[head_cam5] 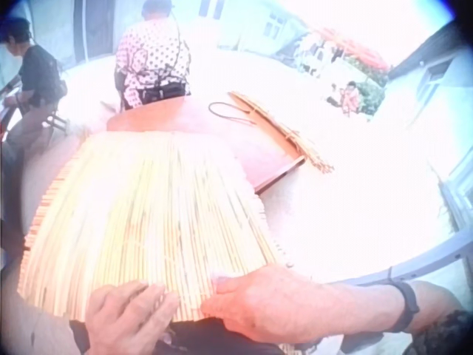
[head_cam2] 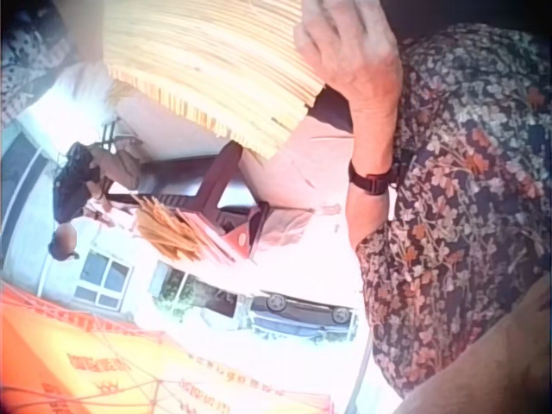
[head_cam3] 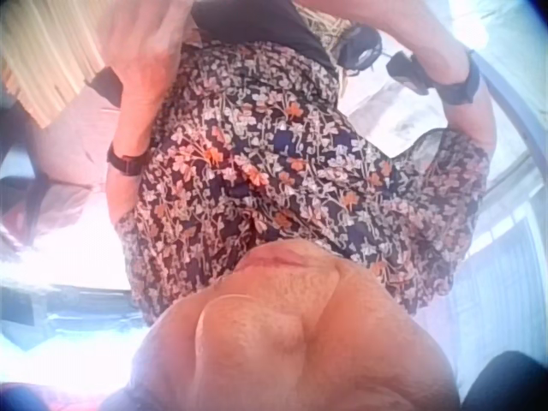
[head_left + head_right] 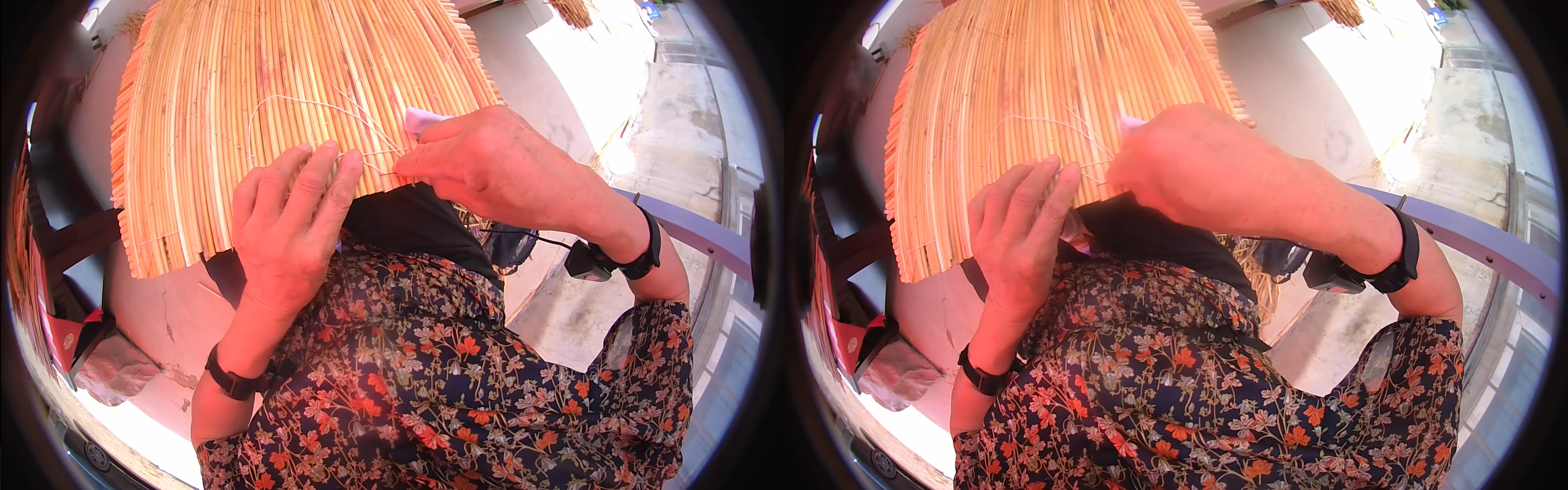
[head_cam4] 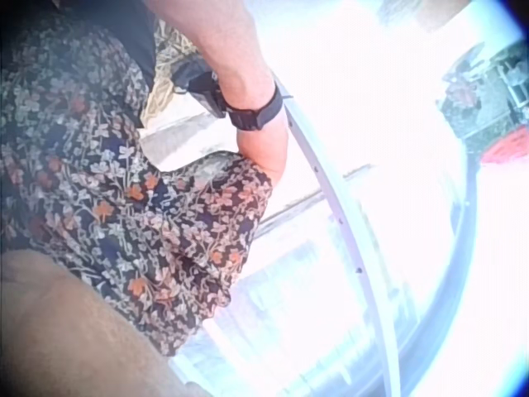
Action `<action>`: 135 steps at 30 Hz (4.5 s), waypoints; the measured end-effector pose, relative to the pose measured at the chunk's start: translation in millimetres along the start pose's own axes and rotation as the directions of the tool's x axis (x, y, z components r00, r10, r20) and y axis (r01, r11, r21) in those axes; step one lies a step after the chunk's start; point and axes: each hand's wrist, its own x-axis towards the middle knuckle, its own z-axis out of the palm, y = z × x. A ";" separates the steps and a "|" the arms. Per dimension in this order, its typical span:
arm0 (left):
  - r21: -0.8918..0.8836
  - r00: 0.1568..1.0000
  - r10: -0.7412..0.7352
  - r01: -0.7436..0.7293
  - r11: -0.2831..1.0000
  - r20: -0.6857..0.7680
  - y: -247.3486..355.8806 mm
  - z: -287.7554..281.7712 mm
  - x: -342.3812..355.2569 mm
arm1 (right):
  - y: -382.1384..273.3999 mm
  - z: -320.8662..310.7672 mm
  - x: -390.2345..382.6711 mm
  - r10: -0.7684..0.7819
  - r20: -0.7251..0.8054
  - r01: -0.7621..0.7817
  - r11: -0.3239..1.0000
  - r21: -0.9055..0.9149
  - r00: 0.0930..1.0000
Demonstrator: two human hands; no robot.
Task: The person is weaving a bamboo mat by hand, using a needle and white thread to stitch bamboo strips together. They repeatedly pass the needle through the strips and pull the thread tight to secure the structure.
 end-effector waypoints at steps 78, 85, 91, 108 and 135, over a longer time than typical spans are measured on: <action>-0.202 0.882 0.433 -0.466 0.862 -0.187 -81.2 -166.5 96.4 | -112.4 -169.6 85.8 -0.268 0.210 0.279 0.960 -0.026 0.940; -0.241 0.886 0.433 -0.462 0.854 -0.164 -84.3 -165.4 97.7 | -111.9 -164.7 91.2 -0.387 0.231 0.404 0.914 -0.030 0.893; -0.282 0.896 0.433 -0.441 0.852 -0.094 -79.3 -176.4 99.0 | -114.7 -160.7 91.7 -0.354 0.235 0.367 0.930 -0.008 0.905; -0.321 0.924 0.368 -0.380 0.868 -0.101 -88.9 -165.3 105.5 | -106.2 -150.8 83.1 -0.333 0.111 0.348 0.923 -0.162 0.936; -0.234 0.923 0.367 -0.383 0.894 -0.110 -66.4 -123.2 104.2 | -116.2 -118.9 44.4 -0.209 0.087 0.219 0.773 -0.596 0.974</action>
